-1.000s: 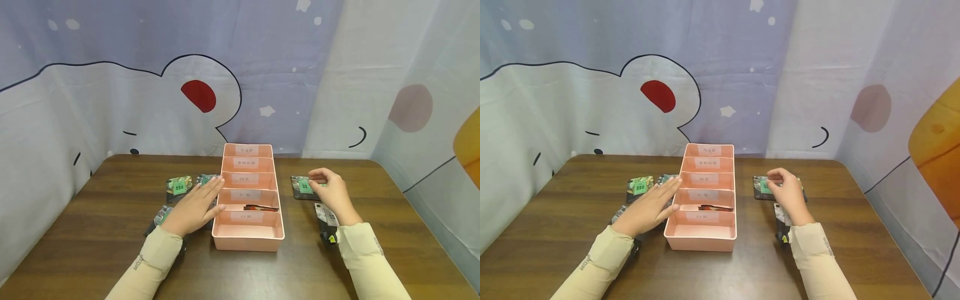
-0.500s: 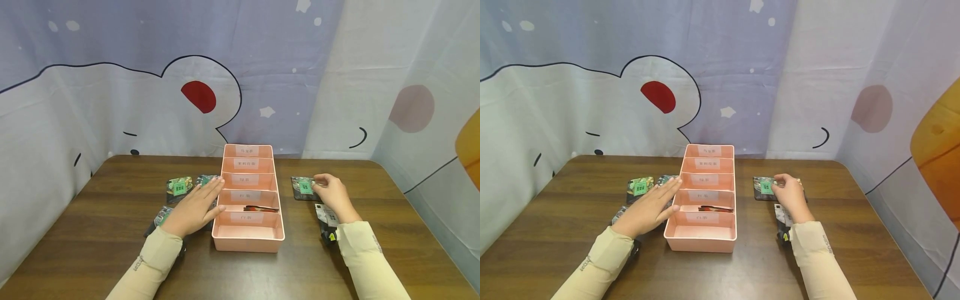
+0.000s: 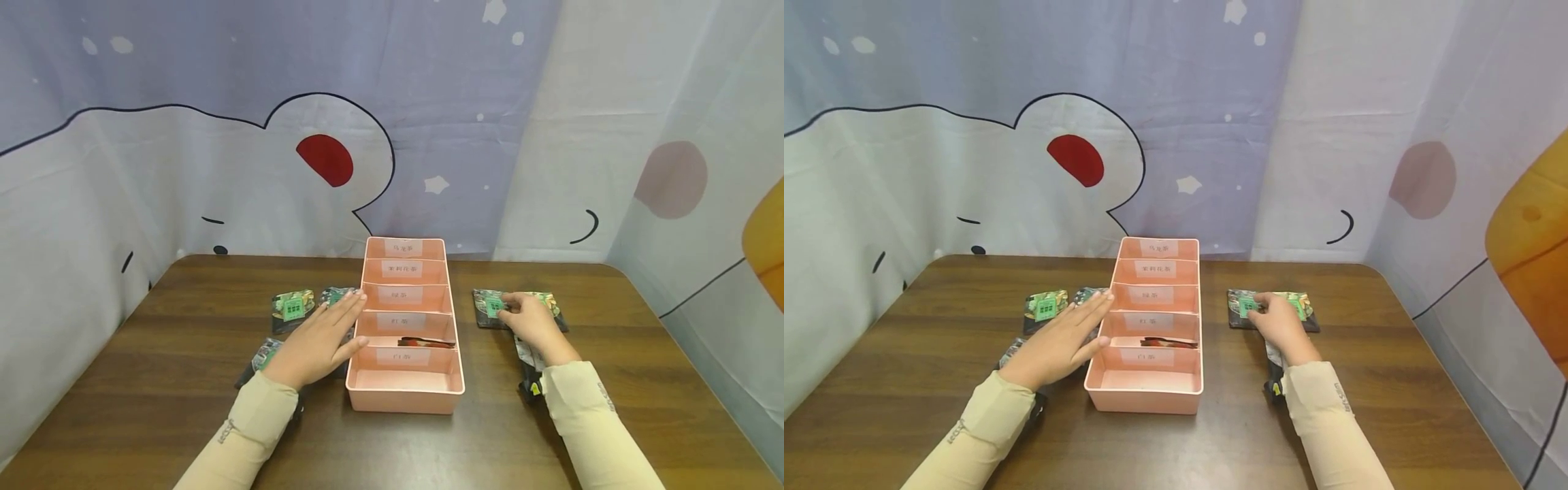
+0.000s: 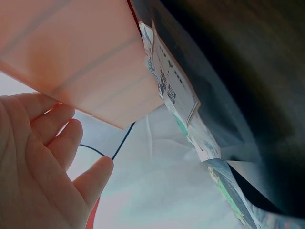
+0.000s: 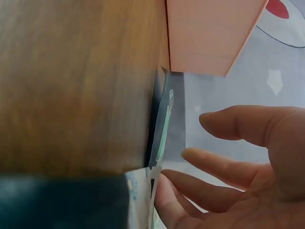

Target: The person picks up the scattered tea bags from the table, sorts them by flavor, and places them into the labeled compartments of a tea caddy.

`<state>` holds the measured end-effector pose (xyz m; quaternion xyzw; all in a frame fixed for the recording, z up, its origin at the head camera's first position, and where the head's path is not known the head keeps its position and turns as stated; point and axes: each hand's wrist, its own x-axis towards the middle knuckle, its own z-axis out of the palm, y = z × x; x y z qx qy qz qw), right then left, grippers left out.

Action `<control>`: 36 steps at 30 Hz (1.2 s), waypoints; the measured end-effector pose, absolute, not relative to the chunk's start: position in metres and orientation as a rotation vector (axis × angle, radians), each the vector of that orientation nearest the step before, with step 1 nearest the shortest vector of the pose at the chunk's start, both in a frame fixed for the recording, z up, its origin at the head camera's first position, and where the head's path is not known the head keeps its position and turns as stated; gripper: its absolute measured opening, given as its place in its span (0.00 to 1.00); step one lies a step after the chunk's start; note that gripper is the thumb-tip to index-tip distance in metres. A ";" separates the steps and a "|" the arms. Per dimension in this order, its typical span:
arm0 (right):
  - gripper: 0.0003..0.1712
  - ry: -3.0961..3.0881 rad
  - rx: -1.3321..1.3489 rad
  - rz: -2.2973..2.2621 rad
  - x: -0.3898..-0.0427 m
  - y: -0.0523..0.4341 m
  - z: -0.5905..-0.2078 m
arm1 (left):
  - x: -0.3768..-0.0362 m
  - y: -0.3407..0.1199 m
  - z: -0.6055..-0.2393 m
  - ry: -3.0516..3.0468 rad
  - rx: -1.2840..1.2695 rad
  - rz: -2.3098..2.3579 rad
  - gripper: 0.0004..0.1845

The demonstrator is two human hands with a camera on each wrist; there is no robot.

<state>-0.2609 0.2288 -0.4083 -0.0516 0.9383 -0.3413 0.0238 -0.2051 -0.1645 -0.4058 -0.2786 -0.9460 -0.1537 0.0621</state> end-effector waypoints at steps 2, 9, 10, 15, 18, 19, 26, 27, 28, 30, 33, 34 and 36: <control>0.27 2.910 -0.174 -1.054 -0.261 0.228 -0.409 | -0.205 -0.165 -0.407 -2.861 -0.845 -0.462 0.39; 0.26 2.905 -0.135 -1.031 -0.261 0.226 -0.410 | -0.205 -0.164 -0.408 -2.862 -0.852 -0.468 0.39; 0.27 2.907 -0.125 -1.027 -0.262 0.225 -0.409 | -0.205 -0.164 -0.408 -2.859 -0.852 -0.471 0.39; 0.29 2.927 -0.039 -0.960 -0.270 0.221 -0.405 | -0.205 -0.164 -0.407 -2.860 -0.852 -0.474 0.39; 0.31 2.958 -0.009 -0.873 -0.275 0.218 -0.402 | -0.205 -0.164 -0.406 -2.867 -0.848 -0.468 0.39; 0.30 2.968 0.000 -0.848 -0.277 0.217 -0.402 | -0.205 -0.164 -0.406 -2.868 -0.848 -0.468 0.39; 0.25 2.969 0.083 -0.688 -0.292 0.211 -0.403 | -0.205 -0.165 -0.407 -2.865 -0.843 -0.469 0.39; 0.27 2.969 0.091 -0.673 -0.293 0.210 -0.402 | -0.205 -0.165 -0.407 -2.864 -0.844 -0.470 0.39; 0.28 2.962 0.091 -0.661 -0.294 0.210 -0.401 | -0.205 -0.165 -0.407 -2.865 -0.843 -0.472 0.39; 0.31 2.933 0.099 -0.652 -0.293 0.208 -0.396 | -0.205 -0.165 -0.406 -2.870 -0.841 -0.475 0.39; 0.36 2.888 0.092 -0.655 -0.293 0.207 -0.393 | -0.205 -0.165 -0.405 -2.876 -0.838 -0.481 0.39; 0.37 2.871 0.092 -0.657 -0.293 0.207 -0.391 | -0.205 -0.165 -0.405 -2.877 -0.838 -0.480 0.39; 0.38 2.846 0.097 -0.662 -0.293 0.207 -0.390 | -0.205 -0.165 -0.405 -2.876 -0.843 -0.478 0.39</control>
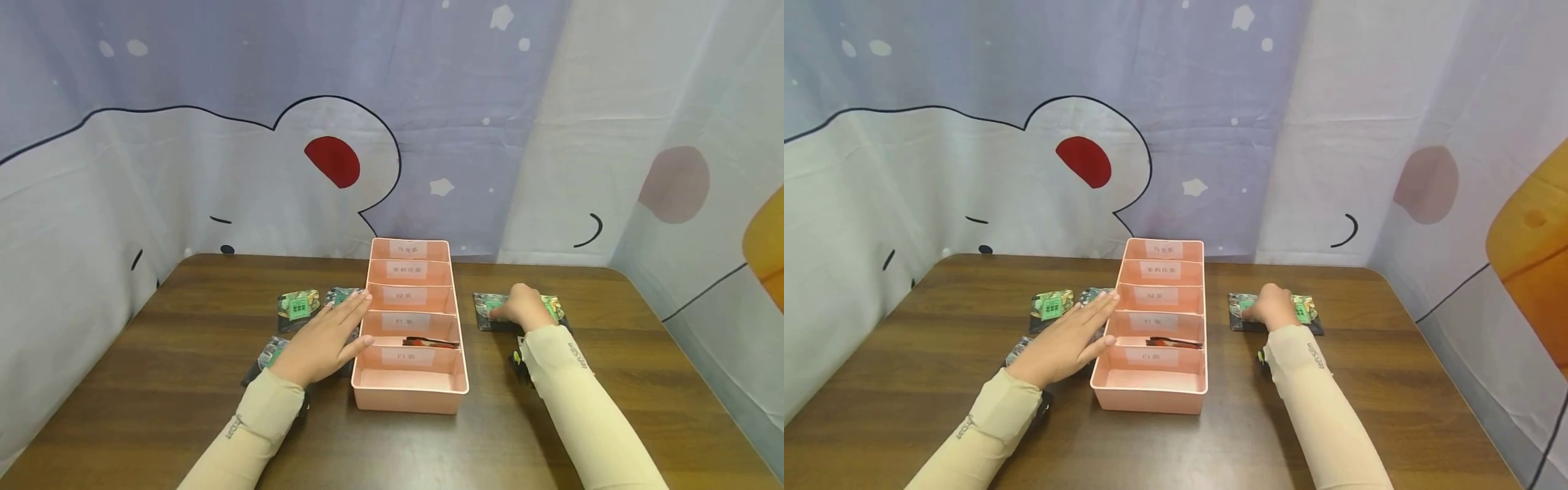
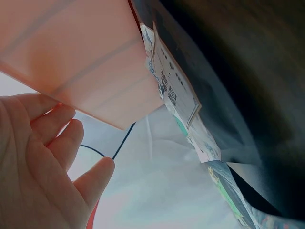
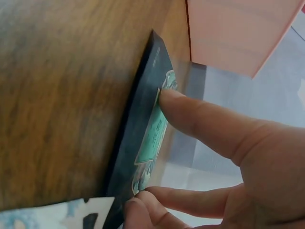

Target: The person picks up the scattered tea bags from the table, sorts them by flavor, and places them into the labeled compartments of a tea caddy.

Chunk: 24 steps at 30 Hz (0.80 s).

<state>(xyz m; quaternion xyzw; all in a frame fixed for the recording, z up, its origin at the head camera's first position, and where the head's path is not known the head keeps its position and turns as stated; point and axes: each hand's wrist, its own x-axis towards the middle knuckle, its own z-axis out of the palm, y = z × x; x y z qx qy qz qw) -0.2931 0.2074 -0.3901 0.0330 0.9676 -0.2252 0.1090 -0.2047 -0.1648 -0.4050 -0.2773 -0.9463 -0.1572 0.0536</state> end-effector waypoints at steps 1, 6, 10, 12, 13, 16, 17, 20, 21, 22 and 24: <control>0.38 2.835 0.099 -0.668 -0.293 0.208 -0.390 | -0.205 -0.165 -0.405 -2.872 -0.846 -0.475 0.39; 0.41 2.809 0.101 -0.728 -0.295 0.211 -0.392 | -0.205 -0.166 -0.405 -2.858 -0.859 -0.464 0.39; 0.45 2.781 0.096 -0.781 -0.293 0.214 -0.391 | -0.205 -0.165 -0.405 -2.860 -0.856 -0.464 0.39; 0.44 2.770 0.095 -0.789 -0.292 0.215 -0.390 | -0.205 -0.165 -0.404 -2.864 -0.854 -0.464 0.39; 0.44 2.765 0.096 -0.792 -0.291 0.216 -0.390 | -0.205 -0.165 -0.404 -2.867 -0.854 -0.465 0.39; 0.42 2.754 0.101 -0.804 -0.292 0.218 -0.390 | -0.205 -0.164 -0.403 -2.872 -0.851 -0.469 0.39; 0.41 2.753 0.104 -0.815 -0.292 0.218 -0.391 | -0.204 -0.164 -0.403 -2.874 -0.850 -0.469 0.39; 0.28 2.749 0.112 -0.856 -0.296 0.222 -0.394 | -0.204 -0.164 -0.404 -2.872 -0.848 -0.466 0.39; 0.24 2.745 0.115 -0.877 -0.297 0.223 -0.395 | -0.204 -0.164 -0.404 -2.871 -0.849 -0.463 0.39; 0.23 2.740 0.118 -0.908 -0.298 0.225 -0.396 | -0.204 -0.164 -0.404 -2.871 -0.847 -0.462 0.39; 0.28 2.724 0.137 -0.981 -0.300 0.226 -0.398 | -0.204 -0.164 -0.404 -2.870 -0.847 -0.461 0.39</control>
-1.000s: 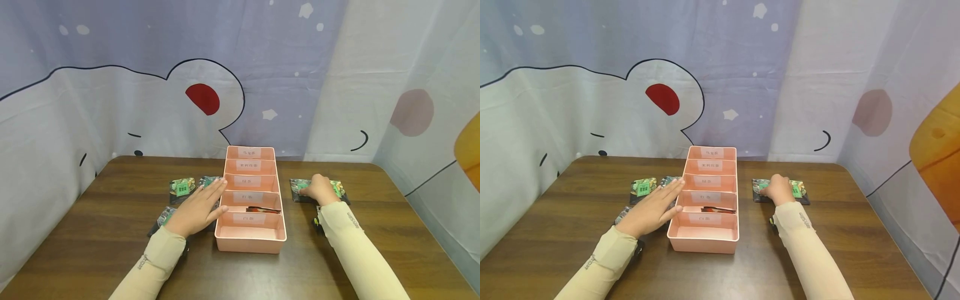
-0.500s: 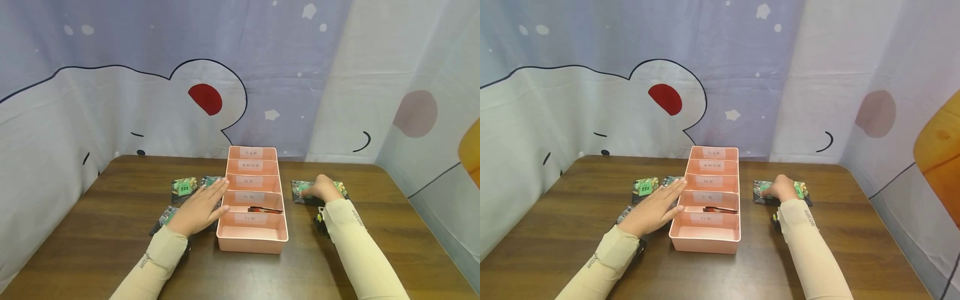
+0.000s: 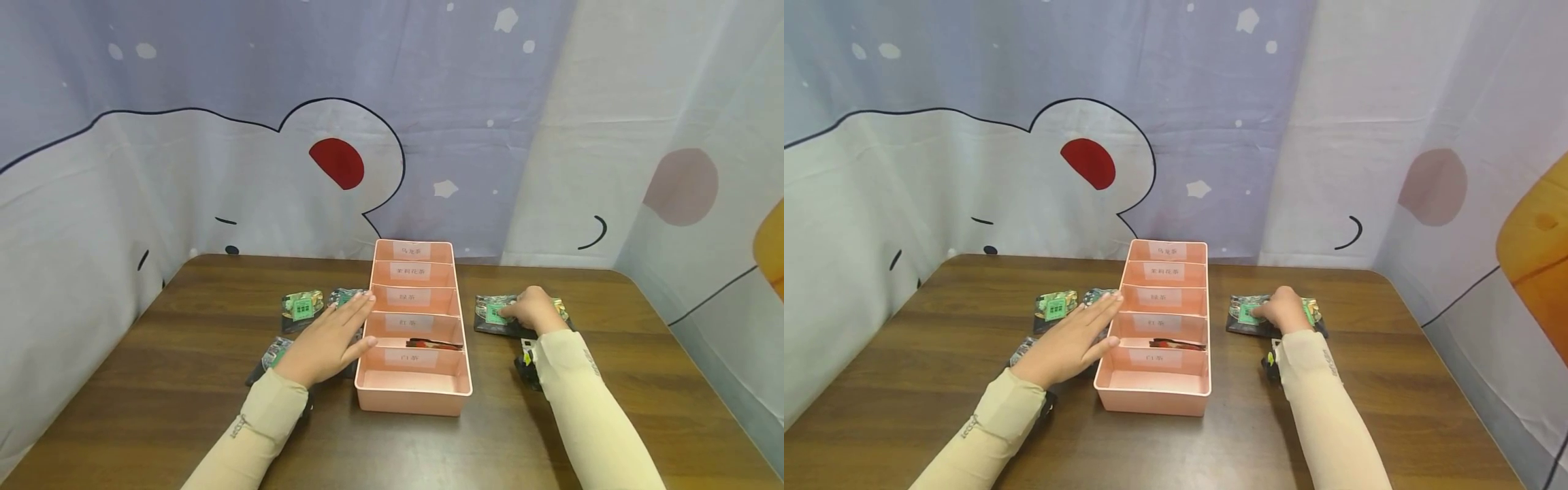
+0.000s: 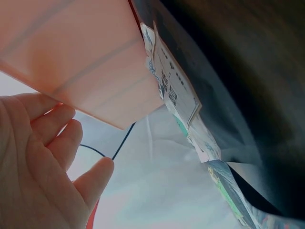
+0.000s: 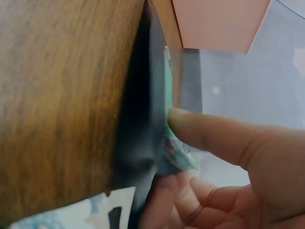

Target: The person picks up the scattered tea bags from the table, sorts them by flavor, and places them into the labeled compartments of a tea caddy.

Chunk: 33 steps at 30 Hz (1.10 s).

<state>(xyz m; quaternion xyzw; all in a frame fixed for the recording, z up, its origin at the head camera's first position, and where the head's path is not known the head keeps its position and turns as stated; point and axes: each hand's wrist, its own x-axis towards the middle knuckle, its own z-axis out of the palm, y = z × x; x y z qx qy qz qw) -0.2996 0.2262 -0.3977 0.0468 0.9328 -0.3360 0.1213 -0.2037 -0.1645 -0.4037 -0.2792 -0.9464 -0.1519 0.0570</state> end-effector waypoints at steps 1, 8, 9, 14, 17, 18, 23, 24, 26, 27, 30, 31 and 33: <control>0.30 2.711 0.157 -1.025 -0.299 0.226 -0.399 | -0.204 -0.164 -0.404 -2.870 -0.845 -0.460 0.39; 0.21 2.639 0.206 -1.281 -0.292 0.226 -0.401 | -0.203 -0.164 -0.403 -2.881 -0.840 -0.468 0.39; 0.22 2.626 0.211 -1.302 -0.292 0.226 -0.401 | -0.203 -0.164 -0.403 -2.881 -0.840 -0.469 0.39; 0.21 2.547 0.228 -1.424 -0.290 0.226 -0.402 | -0.204 -0.164 -0.404 -2.876 -0.837 -0.453 0.39; 0.21 2.515 0.244 -1.490 -0.289 0.226 -0.403 | -0.205 -0.165 -0.404 -2.872 -0.834 -0.445 0.39; 0.21 2.506 0.248 -1.516 -0.288 0.226 -0.403 | -0.205 -0.165 -0.405 -2.869 -0.834 -0.446 0.39; 0.22 2.437 0.278 -1.672 -0.288 0.223 -0.402 | -0.205 -0.165 -0.405 -2.863 -0.838 -0.453 0.39; 0.21 2.421 0.279 -1.701 -0.288 0.222 -0.401 | -0.205 -0.165 -0.405 -2.864 -0.837 -0.453 0.39; 0.21 2.398 0.269 -1.740 -0.287 0.222 -0.401 | -0.205 -0.165 -0.405 -2.862 -0.838 -0.453 0.39; 0.20 2.392 0.259 -1.756 -0.287 0.222 -0.401 | -0.205 -0.165 -0.405 -2.862 -0.838 -0.452 0.39; 0.20 2.386 0.208 -1.810 -0.285 0.220 -0.400 | -0.205 -0.164 -0.405 -2.861 -0.839 -0.447 0.39; 0.19 2.395 0.189 -1.821 -0.284 0.220 -0.400 | -0.205 -0.164 -0.406 -2.859 -0.841 -0.447 0.39; 0.18 2.425 0.160 -1.843 -0.283 0.219 -0.399 | -0.205 -0.164 -0.406 -2.858 -0.840 -0.444 0.39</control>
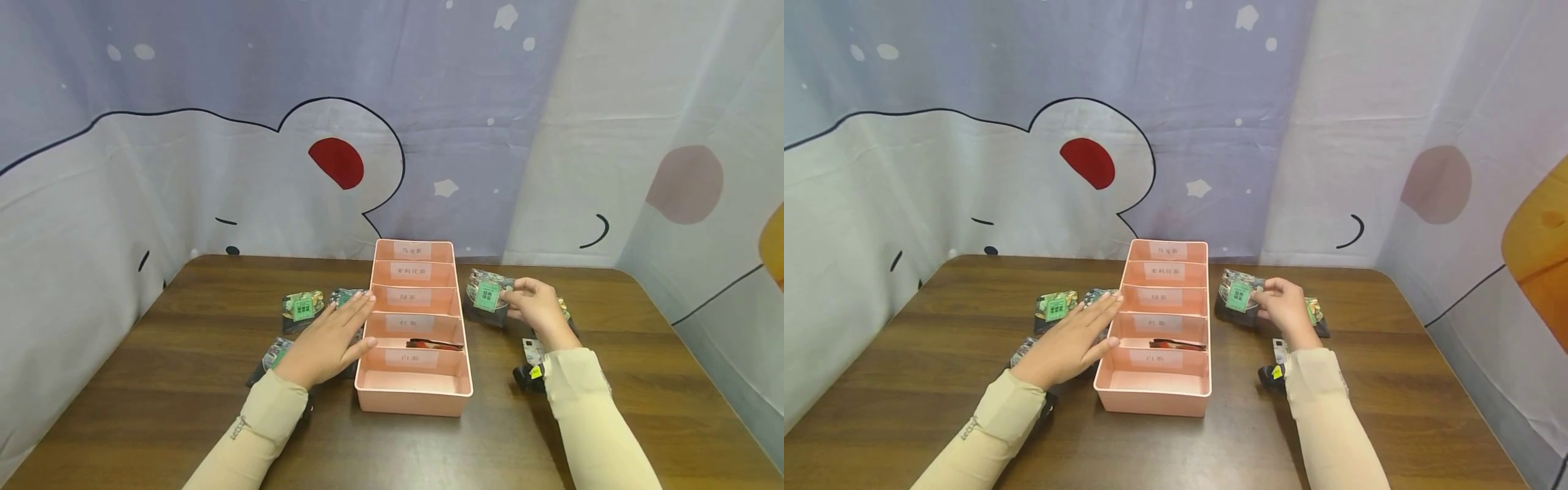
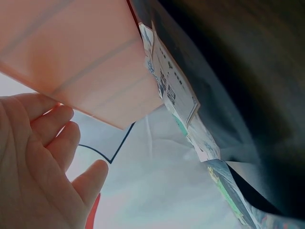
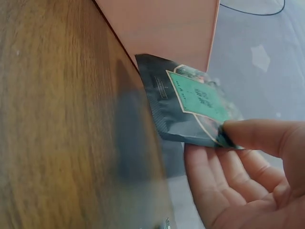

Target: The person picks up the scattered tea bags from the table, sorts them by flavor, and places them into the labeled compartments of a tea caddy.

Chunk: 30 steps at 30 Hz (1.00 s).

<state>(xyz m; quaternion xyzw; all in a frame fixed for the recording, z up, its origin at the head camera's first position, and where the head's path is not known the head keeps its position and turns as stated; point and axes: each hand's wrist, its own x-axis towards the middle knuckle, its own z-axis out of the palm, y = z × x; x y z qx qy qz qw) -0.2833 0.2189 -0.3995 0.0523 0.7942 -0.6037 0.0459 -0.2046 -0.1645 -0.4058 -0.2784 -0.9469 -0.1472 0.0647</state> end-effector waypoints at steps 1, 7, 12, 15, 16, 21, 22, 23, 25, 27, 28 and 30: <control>0.18 2.436 0.153 -1.860 -0.283 0.218 -0.399 | -0.205 -0.164 -0.406 -2.858 -0.842 -0.446 0.39; 0.20 2.557 0.145 -1.908 -0.280 0.215 -0.401 | -0.205 -0.164 -0.405 -2.861 -0.849 -0.445 0.39; 0.20 2.667 0.117 -1.891 -0.277 0.212 -0.398 | -0.204 -0.164 -0.405 -2.862 -0.839 -0.417 0.39; 0.18 2.699 0.103 -1.958 -0.275 0.209 -0.395 | -0.203 -0.163 -0.403 -2.855 -0.834 -0.405 0.39; 0.18 2.709 0.102 -1.980 -0.274 0.208 -0.393 | -0.203 -0.163 -0.403 -2.852 -0.834 -0.400 0.39; 0.17 2.737 0.098 -2.079 -0.267 0.204 -0.384 | -0.202 -0.163 -0.402 -2.855 -0.826 -0.378 0.39; 0.17 2.736 0.094 -2.098 -0.266 0.203 -0.383 | -0.203 -0.163 -0.403 -2.855 -0.827 -0.374 0.39; 0.17 2.730 0.088 -2.120 -0.264 0.202 -0.381 | -0.203 -0.163 -0.403 -2.857 -0.826 -0.372 0.39; 0.16 2.707 0.075 -2.171 -0.263 0.199 -0.378 | -0.203 -0.163 -0.404 -2.864 -0.821 -0.366 0.39; 0.15 2.680 0.065 -2.209 -0.261 0.196 -0.375 | -0.203 -0.163 -0.404 -2.866 -0.820 -0.365 0.39; 0.14 2.666 0.061 -2.228 -0.260 0.195 -0.374 | -0.203 -0.163 -0.404 -2.865 -0.821 -0.366 0.39; 0.12 2.640 0.053 -2.261 -0.258 0.192 -0.371 | -0.203 -0.163 -0.404 -2.866 -0.819 -0.366 0.39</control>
